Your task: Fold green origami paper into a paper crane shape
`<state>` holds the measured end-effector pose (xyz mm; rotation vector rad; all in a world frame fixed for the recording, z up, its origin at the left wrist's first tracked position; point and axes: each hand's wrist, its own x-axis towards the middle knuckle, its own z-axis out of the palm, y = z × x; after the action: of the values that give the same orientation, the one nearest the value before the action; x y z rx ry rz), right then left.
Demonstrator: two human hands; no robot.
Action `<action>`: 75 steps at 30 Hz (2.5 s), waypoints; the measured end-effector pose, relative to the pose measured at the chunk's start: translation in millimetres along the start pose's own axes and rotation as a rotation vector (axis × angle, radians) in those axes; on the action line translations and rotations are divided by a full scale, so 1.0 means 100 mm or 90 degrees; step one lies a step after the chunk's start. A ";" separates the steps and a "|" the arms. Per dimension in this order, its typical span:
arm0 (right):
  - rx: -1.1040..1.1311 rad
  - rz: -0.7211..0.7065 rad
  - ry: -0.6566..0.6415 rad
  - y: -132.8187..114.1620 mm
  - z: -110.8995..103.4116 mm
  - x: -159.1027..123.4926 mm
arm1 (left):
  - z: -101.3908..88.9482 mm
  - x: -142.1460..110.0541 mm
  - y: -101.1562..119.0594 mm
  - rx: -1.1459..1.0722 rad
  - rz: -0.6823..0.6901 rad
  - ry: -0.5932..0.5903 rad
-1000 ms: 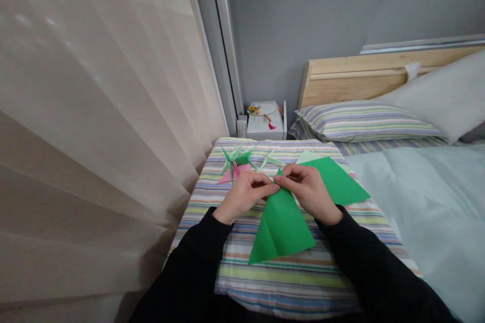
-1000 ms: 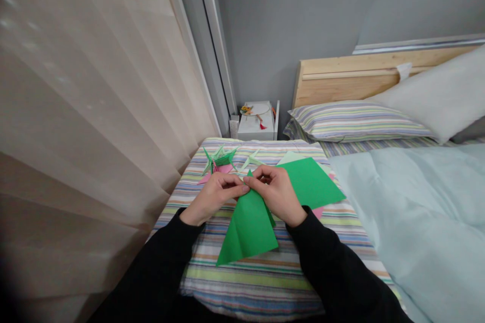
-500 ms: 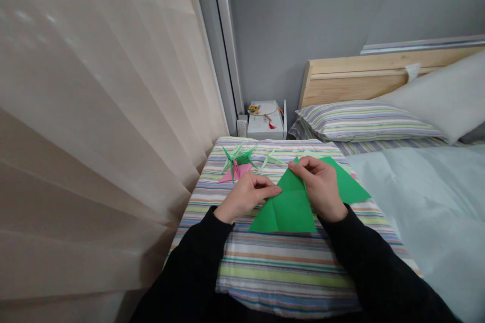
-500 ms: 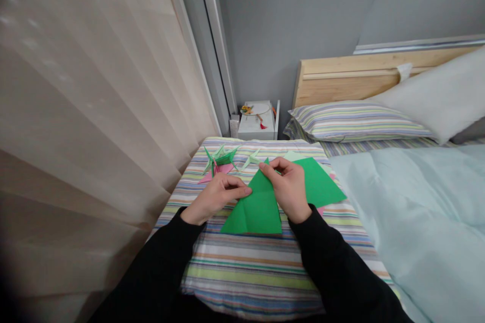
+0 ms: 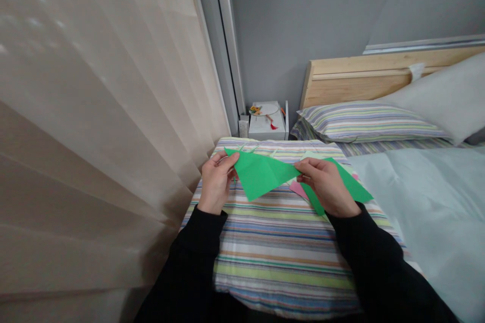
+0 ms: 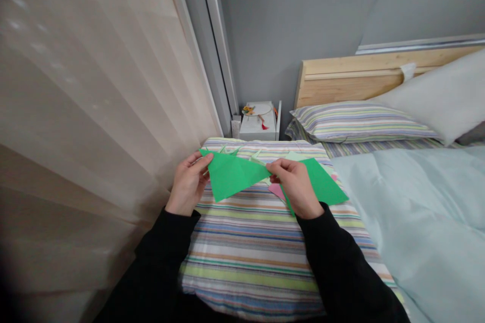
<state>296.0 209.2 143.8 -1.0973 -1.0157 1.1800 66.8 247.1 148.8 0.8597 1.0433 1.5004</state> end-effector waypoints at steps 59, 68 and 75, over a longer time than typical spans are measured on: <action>0.156 0.025 -0.047 0.26 0.25 -0.04 | 0.17 -0.27 -0.20 0.256 0.243 -0.161; 0.178 0.050 -0.043 0.28 0.25 -0.04 | 0.16 -0.23 -0.23 0.217 0.231 -0.175; 0.196 0.078 -0.015 0.25 0.27 -0.04 | 0.17 -0.23 -0.22 0.210 0.208 -0.149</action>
<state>265.0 208.8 124.0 -0.9114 -0.7610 1.3989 93.9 228.3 134.2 1.4602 1.0227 1.4660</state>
